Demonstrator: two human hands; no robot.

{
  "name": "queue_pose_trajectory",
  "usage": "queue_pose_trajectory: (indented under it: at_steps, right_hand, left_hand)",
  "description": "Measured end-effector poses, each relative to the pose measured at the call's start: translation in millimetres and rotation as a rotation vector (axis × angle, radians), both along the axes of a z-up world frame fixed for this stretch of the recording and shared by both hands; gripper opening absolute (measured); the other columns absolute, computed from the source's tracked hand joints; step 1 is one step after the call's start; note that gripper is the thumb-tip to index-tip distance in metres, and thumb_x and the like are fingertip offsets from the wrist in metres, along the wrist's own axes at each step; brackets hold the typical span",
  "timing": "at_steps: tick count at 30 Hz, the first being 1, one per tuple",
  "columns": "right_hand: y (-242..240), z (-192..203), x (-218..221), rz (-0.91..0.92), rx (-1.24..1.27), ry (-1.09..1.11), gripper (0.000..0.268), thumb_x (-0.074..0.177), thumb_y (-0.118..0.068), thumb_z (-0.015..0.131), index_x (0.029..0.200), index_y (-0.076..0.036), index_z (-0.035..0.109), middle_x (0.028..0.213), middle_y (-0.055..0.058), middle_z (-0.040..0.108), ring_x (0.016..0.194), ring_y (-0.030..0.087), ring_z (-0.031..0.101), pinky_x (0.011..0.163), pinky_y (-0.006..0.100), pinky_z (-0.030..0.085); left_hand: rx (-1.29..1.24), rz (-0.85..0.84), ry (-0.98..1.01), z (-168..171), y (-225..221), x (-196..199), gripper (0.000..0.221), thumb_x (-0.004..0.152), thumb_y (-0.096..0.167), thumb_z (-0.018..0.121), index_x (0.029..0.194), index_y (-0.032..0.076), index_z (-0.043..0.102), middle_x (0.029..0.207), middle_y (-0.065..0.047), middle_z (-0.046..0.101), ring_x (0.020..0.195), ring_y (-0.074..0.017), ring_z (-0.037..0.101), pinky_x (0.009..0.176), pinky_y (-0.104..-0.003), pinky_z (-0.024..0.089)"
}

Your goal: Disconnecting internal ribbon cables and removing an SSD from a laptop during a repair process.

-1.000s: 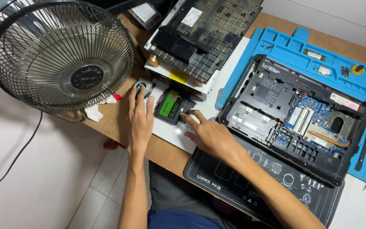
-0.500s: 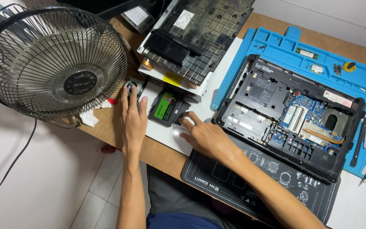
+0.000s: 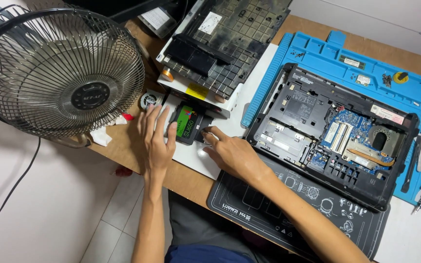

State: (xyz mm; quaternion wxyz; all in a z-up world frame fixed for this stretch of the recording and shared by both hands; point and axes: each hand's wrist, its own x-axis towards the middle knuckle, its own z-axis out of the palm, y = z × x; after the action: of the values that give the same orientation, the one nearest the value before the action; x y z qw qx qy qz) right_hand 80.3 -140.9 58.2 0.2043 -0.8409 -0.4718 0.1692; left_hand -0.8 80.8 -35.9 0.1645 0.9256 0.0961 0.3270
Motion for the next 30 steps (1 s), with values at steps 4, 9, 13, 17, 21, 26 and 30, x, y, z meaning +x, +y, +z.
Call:
queue_pose_trajectory:
  at_steps: [4,9,13,17,21,26,30]
  right_hand:
    - [-4,2,2,-0.005,0.032,0.048,0.028,0.097,-0.014,0.06,0.121,0.0,0.065,0.121,0.013,0.06,0.073,0.049,0.074,0.058,0.052,0.066]
    - [-5,4,4,-0.002,0.021,0.072,0.027,0.097,-0.015,0.061,0.119,-0.002,0.067,0.12,0.012,0.063,0.076,0.048,0.075,0.06,0.049,0.067]
    - [-6,0,5,-0.007,0.04,0.082,0.027,0.097,-0.015,0.061,0.119,0.0,0.066,0.119,0.013,0.064,0.076,0.049,0.074,0.059,0.05,0.067]
    - [-5,1,5,0.002,0.052,0.074,0.027,0.097,-0.014,0.06,0.119,0.0,0.067,0.123,0.014,0.064,0.075,0.048,0.075,0.059,0.049,0.066]
    - [-1,8,2,0.006,0.054,0.052,0.031,0.098,-0.014,0.058,0.125,0.001,0.064,0.129,0.014,0.062,0.077,0.05,0.074,0.064,0.055,0.066]
    - [9,5,-1,0.011,0.061,0.012,0.032,0.099,-0.014,0.057,0.127,0.0,0.064,0.132,0.012,0.06,0.077,0.049,0.074,0.064,0.053,0.066]
    - [9,9,1,0.008,0.053,0.016,0.034,0.099,-0.013,0.057,0.129,0.0,0.063,0.134,0.013,0.06,0.079,0.048,0.074,0.065,0.054,0.067]
  left_hand:
    - [0.082,-0.057,0.011,-1,-4,2,0.05,0.107,0.052,0.046,0.132,0.014,0.067,0.12,-0.01,0.069,0.124,-0.0232,0.059,0.112,-0.044,0.035]
    - [0.133,-0.096,0.003,11,-8,3,0.047,0.107,0.047,0.05,0.13,0.011,0.069,0.113,-0.012,0.071,0.111,-0.0231,0.064,0.1,-0.04,0.043]
    - [0.145,-0.097,-0.021,6,-6,4,0.043,0.106,0.043,0.054,0.13,0.011,0.069,0.114,-0.012,0.07,0.111,-0.0244,0.064,0.098,-0.039,0.044]
    - [0.147,-0.084,0.001,11,-9,4,0.042,0.107,0.042,0.054,0.129,0.01,0.069,0.115,-0.011,0.07,0.11,-0.0241,0.064,0.096,-0.038,0.044]
    - [0.195,-0.059,-0.044,6,-4,6,0.035,0.107,0.033,0.057,0.127,0.007,0.07,0.115,-0.012,0.069,0.109,-0.0259,0.064,0.094,-0.038,0.046]
    - [0.177,-0.021,-0.034,13,-7,4,0.034,0.107,0.032,0.057,0.125,0.007,0.071,0.116,-0.012,0.067,0.106,-0.0257,0.063,0.09,-0.038,0.046]
    - [0.206,-0.004,-0.04,14,-9,5,0.032,0.108,0.028,0.057,0.123,0.005,0.072,0.117,-0.014,0.067,0.108,-0.0262,0.065,0.09,-0.038,0.047]
